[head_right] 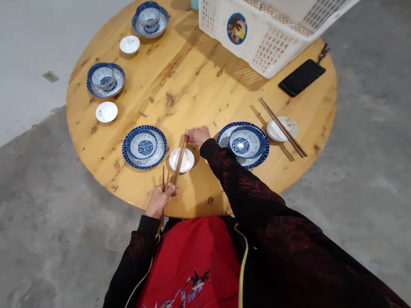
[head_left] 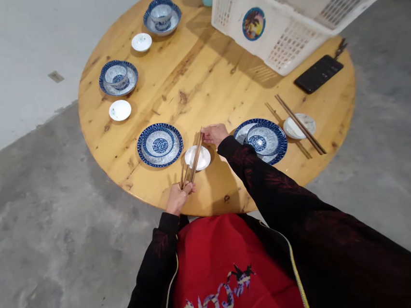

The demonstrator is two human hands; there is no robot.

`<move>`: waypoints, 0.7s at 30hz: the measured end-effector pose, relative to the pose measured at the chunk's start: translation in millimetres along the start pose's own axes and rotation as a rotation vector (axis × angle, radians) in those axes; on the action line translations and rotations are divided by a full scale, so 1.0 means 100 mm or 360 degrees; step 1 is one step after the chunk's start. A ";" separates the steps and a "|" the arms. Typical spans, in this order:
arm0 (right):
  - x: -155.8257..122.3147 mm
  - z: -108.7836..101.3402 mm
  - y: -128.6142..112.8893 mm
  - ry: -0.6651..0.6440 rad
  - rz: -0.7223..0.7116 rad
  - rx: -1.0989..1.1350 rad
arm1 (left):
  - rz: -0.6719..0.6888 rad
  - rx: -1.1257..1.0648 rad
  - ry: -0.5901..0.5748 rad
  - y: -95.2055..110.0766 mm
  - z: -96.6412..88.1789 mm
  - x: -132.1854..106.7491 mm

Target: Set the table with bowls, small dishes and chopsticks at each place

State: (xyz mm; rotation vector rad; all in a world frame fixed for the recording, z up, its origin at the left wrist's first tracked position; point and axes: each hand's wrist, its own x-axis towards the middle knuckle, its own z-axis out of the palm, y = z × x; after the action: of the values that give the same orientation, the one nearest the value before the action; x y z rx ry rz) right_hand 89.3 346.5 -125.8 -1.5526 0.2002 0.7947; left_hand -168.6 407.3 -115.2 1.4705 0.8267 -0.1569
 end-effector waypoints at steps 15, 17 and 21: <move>-0.11 0.02 -0.02 0.0040 0.0041 0.0002 | 0.0052 0.0020 -0.0016 -0.07 -0.03 0.02; -0.11 0.02 -0.02 0.0044 0.0034 -0.0011 | 0.0060 0.0051 -0.0010 -0.07 -0.03 0.03; -0.11 0.00 0.00 0.0049 0.0015 -0.0024 | 0.0088 0.0127 0.0002 -0.07 -0.04 0.02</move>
State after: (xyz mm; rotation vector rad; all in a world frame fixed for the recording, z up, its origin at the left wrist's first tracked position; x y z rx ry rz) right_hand 80.9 343.3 -119.2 -1.5797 0.2250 0.7814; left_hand -172.5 410.3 -121.1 1.5673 0.7876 -0.1488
